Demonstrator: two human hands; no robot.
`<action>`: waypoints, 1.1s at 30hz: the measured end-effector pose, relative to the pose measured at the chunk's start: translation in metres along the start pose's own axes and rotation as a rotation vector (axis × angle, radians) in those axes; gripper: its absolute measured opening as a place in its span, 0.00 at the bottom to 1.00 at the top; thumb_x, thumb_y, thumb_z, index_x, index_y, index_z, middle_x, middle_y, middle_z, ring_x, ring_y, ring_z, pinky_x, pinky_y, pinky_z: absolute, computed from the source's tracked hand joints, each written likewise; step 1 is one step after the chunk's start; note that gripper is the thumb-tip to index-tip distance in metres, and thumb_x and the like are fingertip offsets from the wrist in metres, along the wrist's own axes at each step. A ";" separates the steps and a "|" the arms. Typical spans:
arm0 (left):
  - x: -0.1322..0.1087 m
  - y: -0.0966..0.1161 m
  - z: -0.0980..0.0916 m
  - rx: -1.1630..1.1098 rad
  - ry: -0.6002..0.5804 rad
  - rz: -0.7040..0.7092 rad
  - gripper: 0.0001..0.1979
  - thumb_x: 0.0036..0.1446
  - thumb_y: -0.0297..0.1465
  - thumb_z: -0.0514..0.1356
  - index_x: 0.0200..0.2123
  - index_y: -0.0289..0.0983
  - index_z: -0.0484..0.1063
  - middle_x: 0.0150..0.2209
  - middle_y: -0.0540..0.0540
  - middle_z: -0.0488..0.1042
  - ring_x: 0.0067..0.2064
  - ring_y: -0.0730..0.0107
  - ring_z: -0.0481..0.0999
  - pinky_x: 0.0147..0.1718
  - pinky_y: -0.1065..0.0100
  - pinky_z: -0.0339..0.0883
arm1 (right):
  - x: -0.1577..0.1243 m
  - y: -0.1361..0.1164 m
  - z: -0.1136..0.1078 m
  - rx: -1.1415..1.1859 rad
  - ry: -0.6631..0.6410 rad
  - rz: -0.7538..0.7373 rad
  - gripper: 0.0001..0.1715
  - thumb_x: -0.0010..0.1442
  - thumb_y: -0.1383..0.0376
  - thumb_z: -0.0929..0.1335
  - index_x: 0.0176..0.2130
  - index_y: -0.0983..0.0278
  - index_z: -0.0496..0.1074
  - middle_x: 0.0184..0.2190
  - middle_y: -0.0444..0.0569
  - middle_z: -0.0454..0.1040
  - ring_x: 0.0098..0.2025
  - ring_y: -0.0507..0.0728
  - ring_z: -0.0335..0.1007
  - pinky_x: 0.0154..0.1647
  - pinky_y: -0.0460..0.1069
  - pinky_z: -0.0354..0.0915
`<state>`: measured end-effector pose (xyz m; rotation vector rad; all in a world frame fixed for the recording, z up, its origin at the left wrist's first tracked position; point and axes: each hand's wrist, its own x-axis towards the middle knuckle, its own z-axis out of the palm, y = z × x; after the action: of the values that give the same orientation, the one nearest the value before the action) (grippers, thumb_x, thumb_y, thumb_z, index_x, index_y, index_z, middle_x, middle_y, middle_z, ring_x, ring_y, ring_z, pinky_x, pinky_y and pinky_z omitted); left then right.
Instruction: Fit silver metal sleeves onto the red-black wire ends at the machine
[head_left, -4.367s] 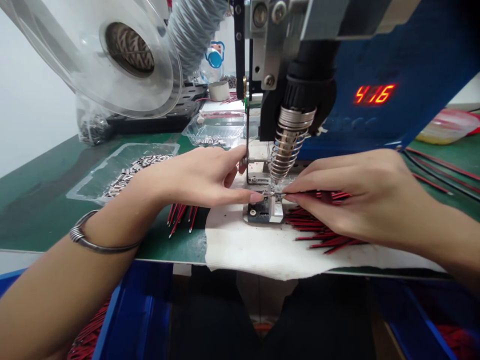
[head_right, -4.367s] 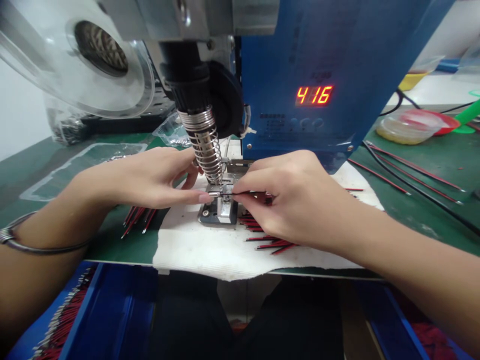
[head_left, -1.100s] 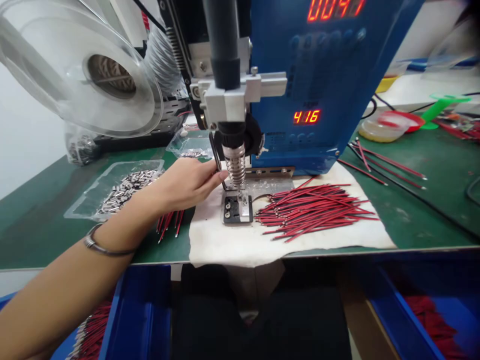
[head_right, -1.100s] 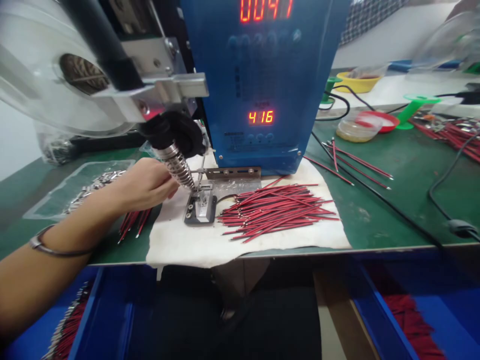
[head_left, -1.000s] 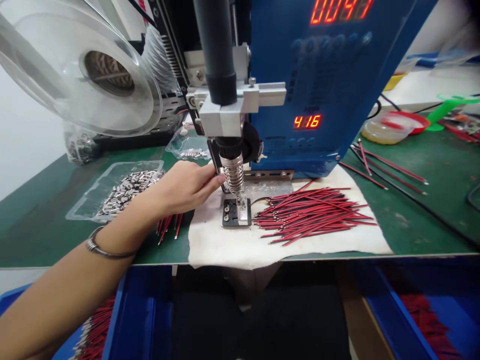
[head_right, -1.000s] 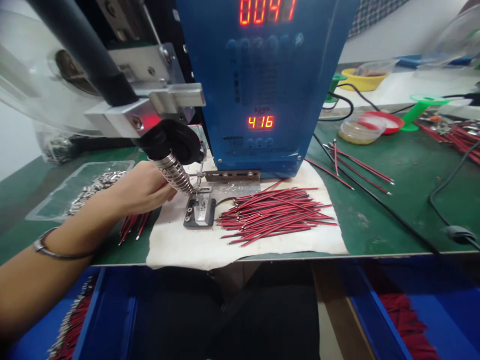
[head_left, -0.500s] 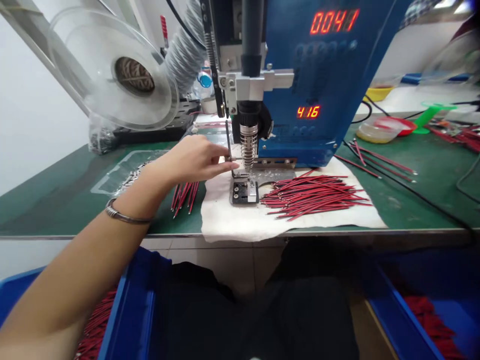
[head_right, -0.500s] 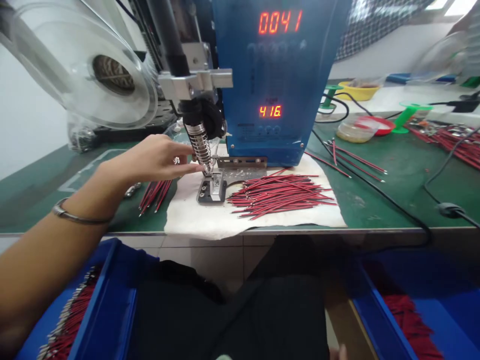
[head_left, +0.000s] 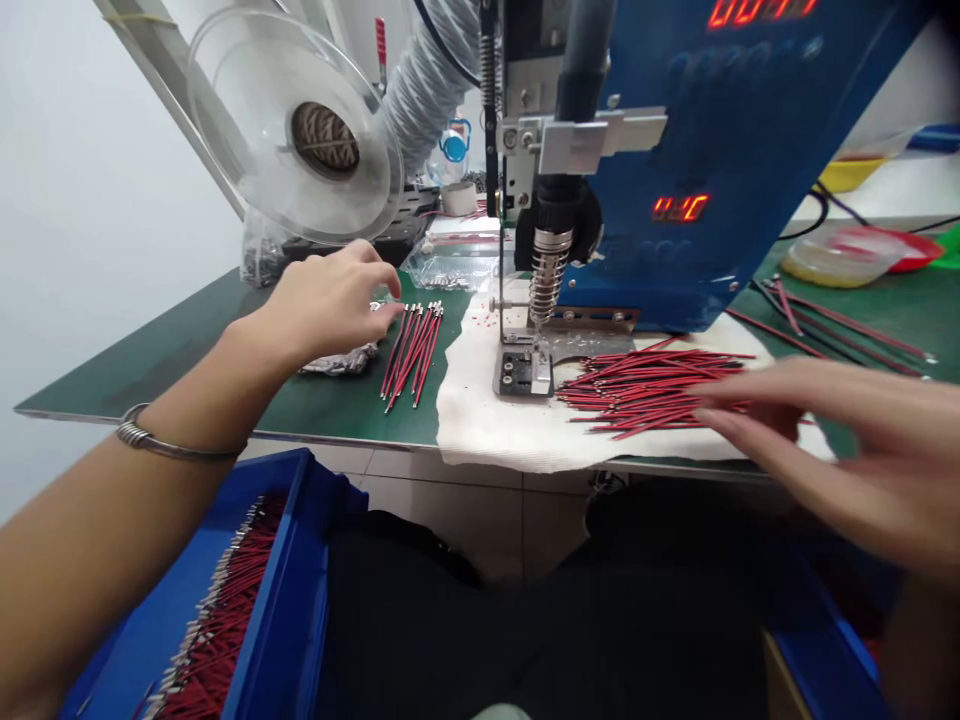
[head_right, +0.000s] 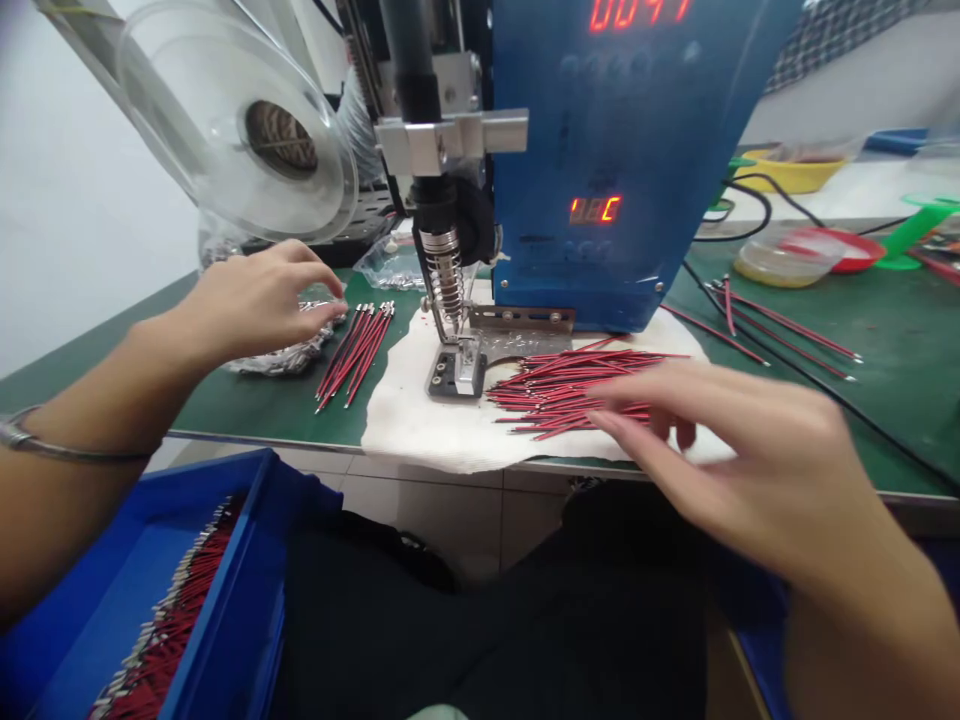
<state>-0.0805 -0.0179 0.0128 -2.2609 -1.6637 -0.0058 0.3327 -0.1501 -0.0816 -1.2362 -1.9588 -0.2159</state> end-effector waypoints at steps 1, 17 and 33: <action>-0.003 0.000 -0.003 0.012 0.019 -0.031 0.21 0.67 0.45 0.54 0.49 0.38 0.80 0.57 0.34 0.76 0.42 0.54 0.75 0.34 0.60 0.59 | 0.027 -0.001 0.003 0.038 -0.108 -0.176 0.15 0.71 0.51 0.70 0.46 0.55 0.83 0.42 0.44 0.85 0.40 0.52 0.81 0.39 0.46 0.71; -0.008 -0.028 0.007 -0.012 -0.233 -0.137 0.23 0.63 0.51 0.59 0.41 0.39 0.84 0.35 0.44 0.84 0.29 0.68 0.70 0.28 0.69 0.58 | 0.161 0.020 0.046 0.106 -1.043 -0.167 0.32 0.59 0.47 0.69 0.37 0.75 0.83 0.31 0.37 0.83 0.24 0.41 0.75 0.26 0.39 0.60; -0.010 -0.032 0.003 -0.257 -0.352 -0.161 0.16 0.60 0.45 0.61 0.36 0.38 0.81 0.32 0.49 0.79 0.34 0.65 0.71 0.36 0.66 0.57 | 0.143 0.006 0.037 0.409 -0.690 -0.431 0.13 0.71 0.60 0.69 0.43 0.63 0.83 0.39 0.49 0.84 0.38 0.51 0.80 0.41 0.45 0.71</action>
<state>-0.1137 -0.0178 0.0166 -2.4134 -2.1324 0.1579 0.2883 -0.0294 -0.0091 -0.6432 -2.6740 0.4427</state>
